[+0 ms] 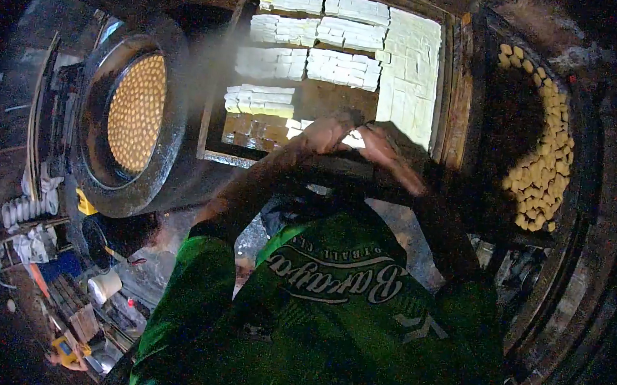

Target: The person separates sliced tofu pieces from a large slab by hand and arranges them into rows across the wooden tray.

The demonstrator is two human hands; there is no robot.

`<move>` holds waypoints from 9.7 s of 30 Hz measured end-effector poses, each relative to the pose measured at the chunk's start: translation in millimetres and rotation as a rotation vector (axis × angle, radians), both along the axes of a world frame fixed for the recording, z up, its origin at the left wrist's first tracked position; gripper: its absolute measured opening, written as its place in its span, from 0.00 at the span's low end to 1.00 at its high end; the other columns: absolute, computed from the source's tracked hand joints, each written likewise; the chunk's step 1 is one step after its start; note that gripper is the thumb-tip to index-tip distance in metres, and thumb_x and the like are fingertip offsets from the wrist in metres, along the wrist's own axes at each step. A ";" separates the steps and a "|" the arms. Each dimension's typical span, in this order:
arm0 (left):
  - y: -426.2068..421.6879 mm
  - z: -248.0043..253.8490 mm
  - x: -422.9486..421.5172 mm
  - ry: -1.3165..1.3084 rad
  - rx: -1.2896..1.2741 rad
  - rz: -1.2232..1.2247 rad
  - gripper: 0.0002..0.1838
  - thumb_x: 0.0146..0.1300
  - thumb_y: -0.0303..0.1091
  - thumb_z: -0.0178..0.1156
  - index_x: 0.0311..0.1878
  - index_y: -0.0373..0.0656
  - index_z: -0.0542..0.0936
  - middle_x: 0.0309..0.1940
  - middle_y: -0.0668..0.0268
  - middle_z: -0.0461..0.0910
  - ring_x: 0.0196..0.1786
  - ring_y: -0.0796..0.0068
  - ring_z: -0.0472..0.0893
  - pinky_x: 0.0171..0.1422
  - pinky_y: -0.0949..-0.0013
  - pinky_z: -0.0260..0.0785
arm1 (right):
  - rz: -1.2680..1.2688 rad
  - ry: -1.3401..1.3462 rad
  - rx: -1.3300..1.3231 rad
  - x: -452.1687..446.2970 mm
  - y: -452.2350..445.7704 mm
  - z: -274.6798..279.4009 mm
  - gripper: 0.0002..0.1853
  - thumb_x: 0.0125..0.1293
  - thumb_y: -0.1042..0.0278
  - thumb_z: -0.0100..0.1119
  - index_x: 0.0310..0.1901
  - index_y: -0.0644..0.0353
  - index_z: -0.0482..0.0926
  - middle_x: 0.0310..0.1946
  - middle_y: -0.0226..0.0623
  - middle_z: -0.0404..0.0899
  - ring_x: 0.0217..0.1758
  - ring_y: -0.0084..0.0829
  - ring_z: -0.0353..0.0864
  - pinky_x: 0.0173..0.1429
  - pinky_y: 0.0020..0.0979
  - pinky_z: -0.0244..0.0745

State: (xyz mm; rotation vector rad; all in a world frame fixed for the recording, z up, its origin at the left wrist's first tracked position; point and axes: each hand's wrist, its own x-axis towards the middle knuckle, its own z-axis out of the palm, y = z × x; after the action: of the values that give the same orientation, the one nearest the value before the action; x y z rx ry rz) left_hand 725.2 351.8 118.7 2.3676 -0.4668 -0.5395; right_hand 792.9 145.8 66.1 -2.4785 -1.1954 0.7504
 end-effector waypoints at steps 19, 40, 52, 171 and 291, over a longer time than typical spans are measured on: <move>64.1 -2.6 -44.5 -0.319 0.612 -0.020 0.31 0.60 0.57 0.55 0.61 0.46 0.70 0.58 0.59 0.73 0.58 0.59 0.70 0.63 0.49 0.57 | 0.060 -0.259 0.395 -28.8 67.9 37.2 0.33 0.51 0.54 0.69 0.56 0.65 0.72 0.53 0.48 0.74 0.60 0.48 0.69 0.62 0.44 0.64; 65.0 -3.2 -48.7 -0.333 0.405 0.212 0.38 0.51 0.53 0.65 0.61 0.43 0.66 0.57 0.54 0.72 0.61 0.51 0.68 0.63 0.52 0.54 | -0.012 0.235 0.433 -20.3 75.8 38.3 0.29 0.54 0.53 0.68 0.52 0.65 0.73 0.53 0.51 0.74 0.56 0.51 0.72 0.62 0.46 0.64; 54.6 -37.2 -46.8 -0.488 0.294 0.241 0.28 0.56 0.52 0.61 0.54 0.45 0.74 0.51 0.56 0.76 0.57 0.48 0.70 0.63 0.46 0.55 | 0.099 0.030 0.397 -7.1 38.1 32.7 0.28 0.52 0.56 0.68 0.52 0.63 0.74 0.48 0.47 0.77 0.55 0.50 0.72 0.62 0.44 0.63; 39.7 -0.9 -55.6 0.199 -0.195 -0.204 0.30 0.44 0.30 0.61 0.57 0.48 0.71 0.49 0.59 0.76 0.53 0.61 0.74 0.56 0.58 0.64 | 0.505 0.287 -0.426 -26.2 46.4 92.0 0.21 0.53 0.74 0.62 0.51 0.61 0.74 0.43 0.46 0.79 0.39 0.43 0.81 0.48 0.42 0.76; 65.5 -31.7 -98.7 -0.136 -0.412 0.729 0.29 0.60 0.33 0.61 0.63 0.37 0.63 0.48 0.53 0.77 0.51 0.58 0.77 0.56 0.60 0.70 | 0.138 -0.216 0.364 -35.2 94.0 45.8 0.44 0.49 0.54 0.71 0.65 0.63 0.61 0.60 0.50 0.67 0.64 0.51 0.64 0.66 0.45 0.62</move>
State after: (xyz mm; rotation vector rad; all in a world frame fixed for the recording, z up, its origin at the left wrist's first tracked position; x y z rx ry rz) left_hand 626.4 417.2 87.0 1.9846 0.2249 0.0557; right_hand 757.7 239.8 111.9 -2.2300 -1.4440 0.2658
